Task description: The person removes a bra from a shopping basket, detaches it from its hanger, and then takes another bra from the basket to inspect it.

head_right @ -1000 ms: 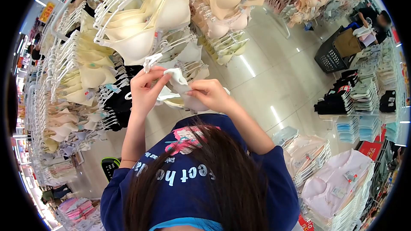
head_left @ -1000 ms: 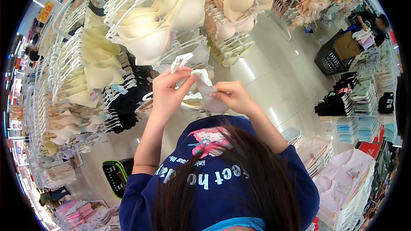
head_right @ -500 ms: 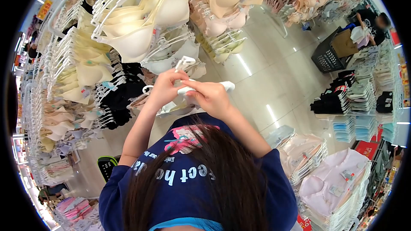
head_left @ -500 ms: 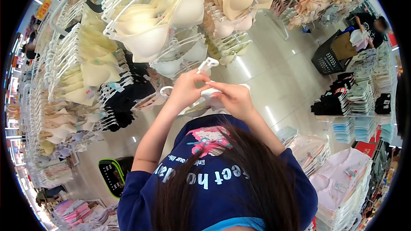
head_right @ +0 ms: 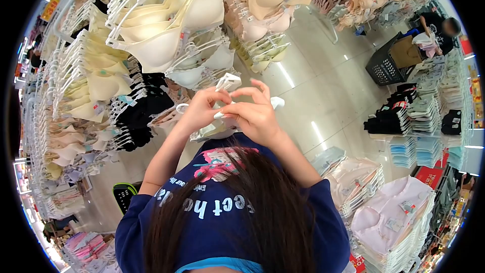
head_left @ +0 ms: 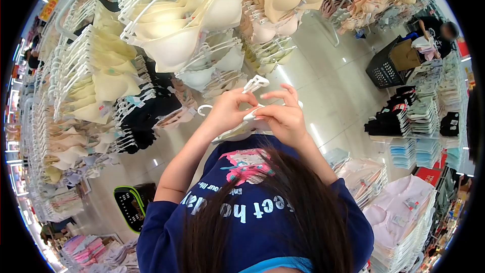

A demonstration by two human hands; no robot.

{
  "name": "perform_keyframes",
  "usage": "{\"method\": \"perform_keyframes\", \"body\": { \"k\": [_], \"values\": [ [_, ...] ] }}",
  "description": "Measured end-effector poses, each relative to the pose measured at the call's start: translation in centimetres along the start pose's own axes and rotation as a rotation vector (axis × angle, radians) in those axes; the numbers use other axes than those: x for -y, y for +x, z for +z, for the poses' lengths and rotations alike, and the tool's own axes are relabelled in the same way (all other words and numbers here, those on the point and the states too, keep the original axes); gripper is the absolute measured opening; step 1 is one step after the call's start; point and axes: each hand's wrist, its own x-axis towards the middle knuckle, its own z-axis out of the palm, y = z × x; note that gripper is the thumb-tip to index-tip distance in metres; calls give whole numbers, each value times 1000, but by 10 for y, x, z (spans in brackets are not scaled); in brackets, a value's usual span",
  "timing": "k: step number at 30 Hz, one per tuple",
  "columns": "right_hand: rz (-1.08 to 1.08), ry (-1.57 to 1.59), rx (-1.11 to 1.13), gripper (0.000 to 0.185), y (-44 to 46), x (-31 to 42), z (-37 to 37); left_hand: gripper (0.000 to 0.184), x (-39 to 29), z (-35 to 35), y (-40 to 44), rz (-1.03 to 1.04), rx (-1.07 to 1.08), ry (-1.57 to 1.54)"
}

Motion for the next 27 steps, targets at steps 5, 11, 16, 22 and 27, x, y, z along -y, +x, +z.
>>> {"method": "perform_keyframes", "body": {
  "k": [5,11,16,22,27],
  "values": [
    [138,236,-45,9,-7,-5,12,13,-5,3,-4,4,46,-29],
    [339,338,-126,10,-20,-17,7,8,-25,-16,-13,97,96,128],
    [565,476,24,25,-5,-12,-8,12,-29,-25,-16,214,218,139],
    [549,595,200,25,5,-22,-10,19,-28,-18,-19,192,188,269],
    [489,537,244,18,9,-20,-11,19,-15,-10,-23,215,143,228]
  ]
}}
